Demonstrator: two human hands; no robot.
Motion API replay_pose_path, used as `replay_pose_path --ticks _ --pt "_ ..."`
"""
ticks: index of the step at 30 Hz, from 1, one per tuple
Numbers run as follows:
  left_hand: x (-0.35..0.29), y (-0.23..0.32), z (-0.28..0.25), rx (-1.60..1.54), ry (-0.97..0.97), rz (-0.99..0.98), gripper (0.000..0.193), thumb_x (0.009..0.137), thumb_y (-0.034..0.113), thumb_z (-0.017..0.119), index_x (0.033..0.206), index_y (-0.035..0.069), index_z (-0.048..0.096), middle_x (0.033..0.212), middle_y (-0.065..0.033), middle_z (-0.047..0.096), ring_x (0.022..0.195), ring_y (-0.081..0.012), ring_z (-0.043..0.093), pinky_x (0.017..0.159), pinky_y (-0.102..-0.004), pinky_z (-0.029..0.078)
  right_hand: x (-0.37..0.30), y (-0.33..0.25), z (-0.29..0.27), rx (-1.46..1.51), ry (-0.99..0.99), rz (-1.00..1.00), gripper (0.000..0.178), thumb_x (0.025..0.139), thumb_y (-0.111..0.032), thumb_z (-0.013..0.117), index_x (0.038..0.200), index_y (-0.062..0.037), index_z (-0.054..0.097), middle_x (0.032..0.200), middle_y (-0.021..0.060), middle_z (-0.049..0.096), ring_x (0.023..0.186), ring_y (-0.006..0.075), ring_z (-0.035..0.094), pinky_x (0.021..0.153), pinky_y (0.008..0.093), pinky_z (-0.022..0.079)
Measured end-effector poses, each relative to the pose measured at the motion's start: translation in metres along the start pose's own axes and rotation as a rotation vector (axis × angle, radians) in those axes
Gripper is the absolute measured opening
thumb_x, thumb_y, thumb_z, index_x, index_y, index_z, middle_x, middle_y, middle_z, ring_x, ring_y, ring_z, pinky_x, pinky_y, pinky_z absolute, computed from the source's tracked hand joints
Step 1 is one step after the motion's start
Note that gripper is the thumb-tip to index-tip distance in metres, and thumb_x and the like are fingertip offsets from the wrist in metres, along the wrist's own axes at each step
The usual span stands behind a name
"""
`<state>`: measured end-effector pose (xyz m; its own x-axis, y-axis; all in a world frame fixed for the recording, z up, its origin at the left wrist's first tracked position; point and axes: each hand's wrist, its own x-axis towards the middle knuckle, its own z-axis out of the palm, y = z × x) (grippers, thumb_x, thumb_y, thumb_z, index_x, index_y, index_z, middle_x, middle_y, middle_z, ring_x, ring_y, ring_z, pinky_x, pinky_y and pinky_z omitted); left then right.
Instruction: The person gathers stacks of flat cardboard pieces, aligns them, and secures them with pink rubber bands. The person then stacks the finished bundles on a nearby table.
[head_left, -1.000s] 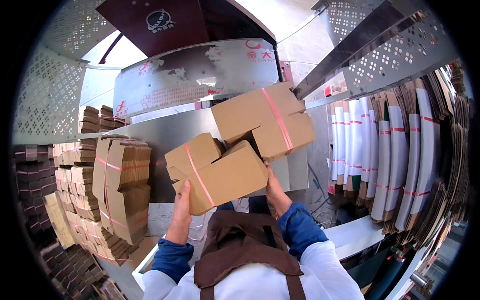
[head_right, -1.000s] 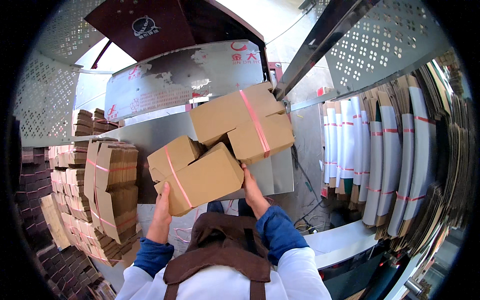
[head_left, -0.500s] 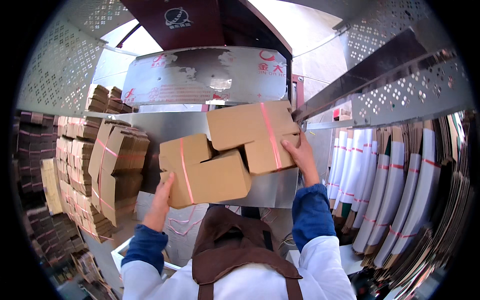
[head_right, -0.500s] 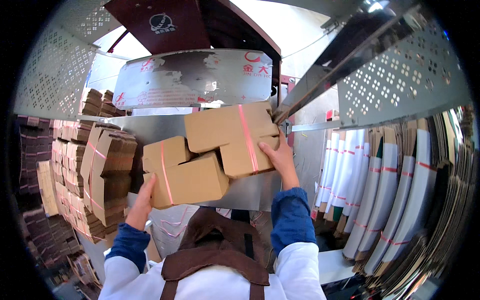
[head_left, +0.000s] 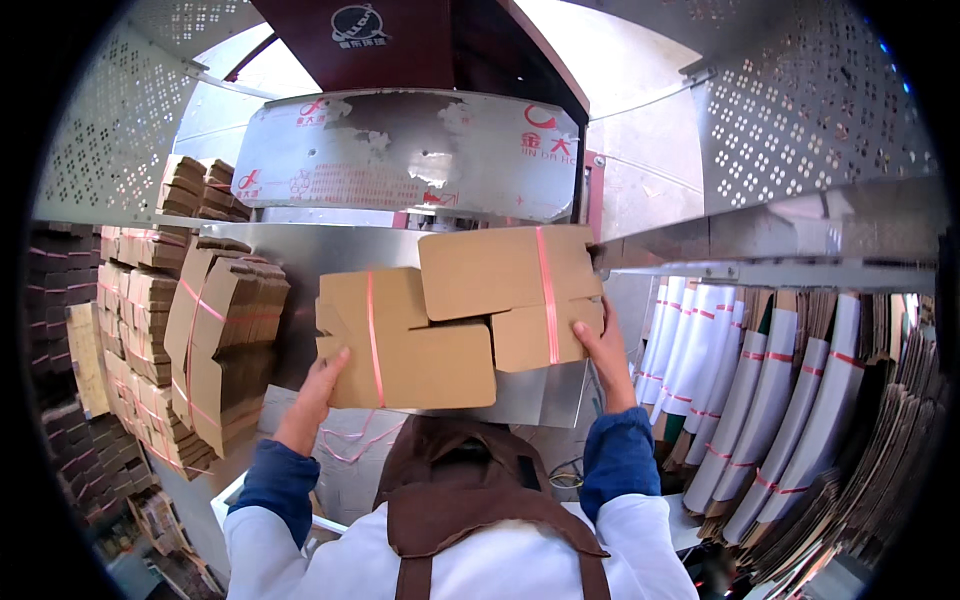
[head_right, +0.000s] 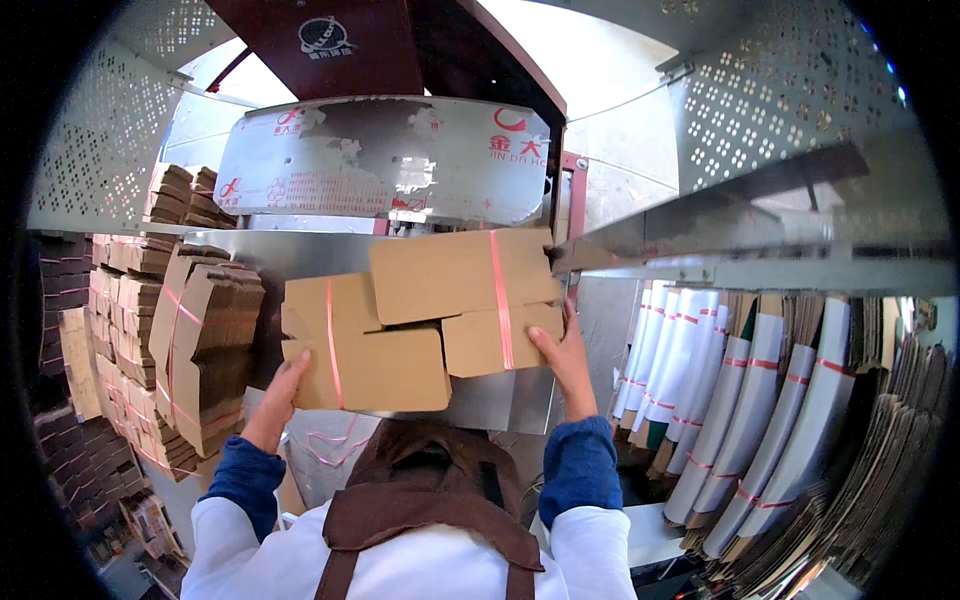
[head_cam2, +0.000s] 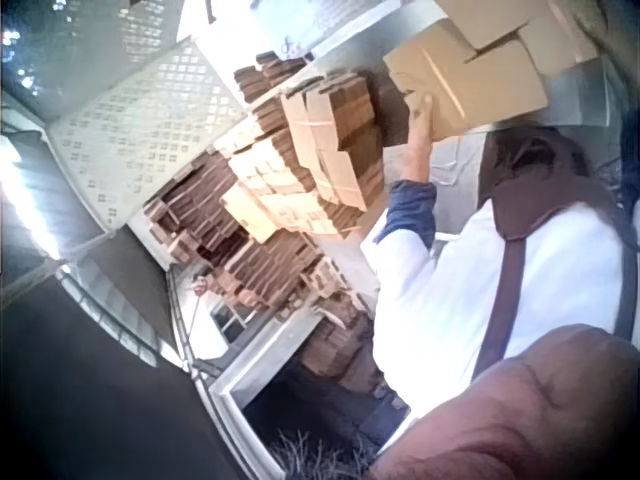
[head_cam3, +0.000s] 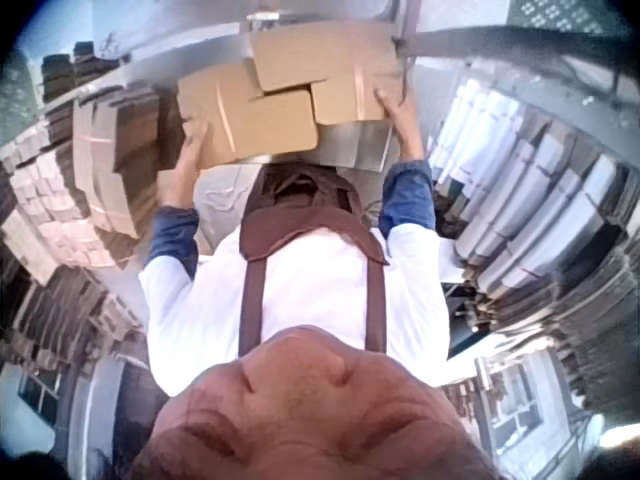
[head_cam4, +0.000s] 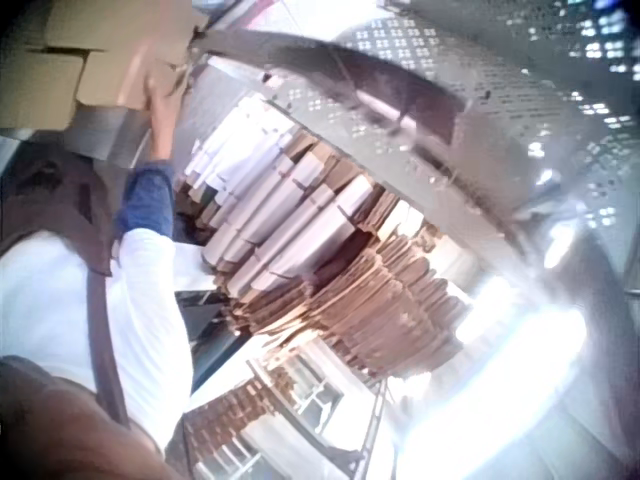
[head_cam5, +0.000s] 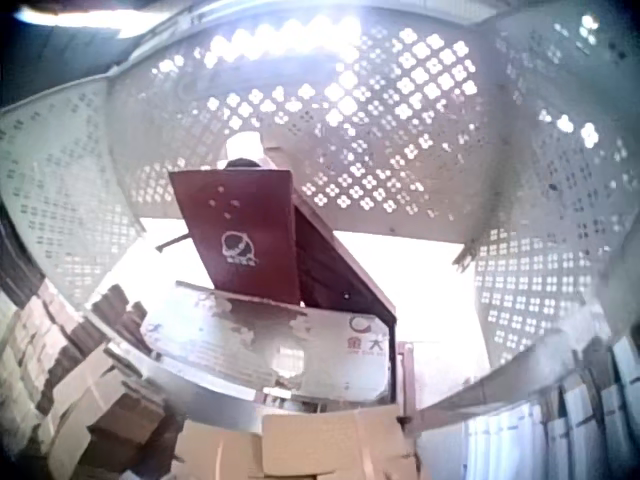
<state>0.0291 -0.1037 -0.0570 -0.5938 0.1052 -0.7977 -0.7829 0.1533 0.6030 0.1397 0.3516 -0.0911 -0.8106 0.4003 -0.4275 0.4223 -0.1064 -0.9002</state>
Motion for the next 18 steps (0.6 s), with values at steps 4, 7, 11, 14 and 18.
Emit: replay_pose_path --ticks 4,7,11,14,18 --pt "0.007 -0.012 0.011 -0.052 0.122 0.059 0.061 0.087 0.036 0.067 0.13 -0.001 0.045 0.122 -0.0108 0.057 0.11 -0.0224 0.056 0.092 -0.0356 0.047 -0.023 0.025 0.002 0.107 0.053 0.247 0.078 0.083 -0.048 0.068 0.134 0.0048 0.04 0.123 0.016 0.055 0.11 0.0218 0.054 0.094 0.0317 0.042" --pt "0.025 -0.011 -0.005 -0.103 0.057 0.12 0.06 0.088 0.034 0.067 0.131 0.0 0.045 0.123 -0.0103 0.056 0.111 -0.0227 0.055 0.092 -0.0365 0.047 -0.017 0.009 0.018 -0.005 0.046 0.183 0.075 0.085 -0.05 0.065 0.13 0.0057 0.044 0.121 0.015 0.056 0.108 0.0202 0.054 0.091 0.031 0.043" --pt "0.059 0.042 -0.015 -0.047 0.062 0.193 0.061 0.087 0.036 0.067 0.132 0.002 0.044 0.124 -0.0091 0.055 0.111 -0.0216 0.054 0.093 -0.0367 0.046 0.021 -0.004 0.047 -0.015 0.068 0.165 0.072 0.086 -0.049 0.064 0.127 0.0069 0.045 0.119 0.0141 0.057 0.106 0.0193 0.054 0.092 0.0304 0.042" --pt "0.096 0.075 -0.021 -0.01 0.064 0.238 0.063 0.086 0.037 0.067 0.134 0.002 0.042 0.126 -0.0099 0.053 0.113 -0.022 0.053 0.093 -0.0371 0.045 0.047 -0.01 0.063 0.075 0.119 0.119 0.07 0.087 -0.046 0.064 0.127 0.0065 0.045 0.119 0.0138 0.057 0.106 0.0189 0.054 0.093 0.0298 0.041" --pt "0.122 0.108 -0.005 0.007 0.041 0.244 0.072 0.083 0.04 0.07 0.137 0.003 0.04 0.128 -0.0096 0.052 0.118 -0.0229 0.05 0.099 -0.0376 0.041 0.063 0.0 0.073 0.291 0.245 0.035 0.066 0.087 -0.042 0.066 0.127 0.0048 0.044 0.119 0.0121 0.056 0.109 0.0183 0.052 0.094 0.0295 0.04"
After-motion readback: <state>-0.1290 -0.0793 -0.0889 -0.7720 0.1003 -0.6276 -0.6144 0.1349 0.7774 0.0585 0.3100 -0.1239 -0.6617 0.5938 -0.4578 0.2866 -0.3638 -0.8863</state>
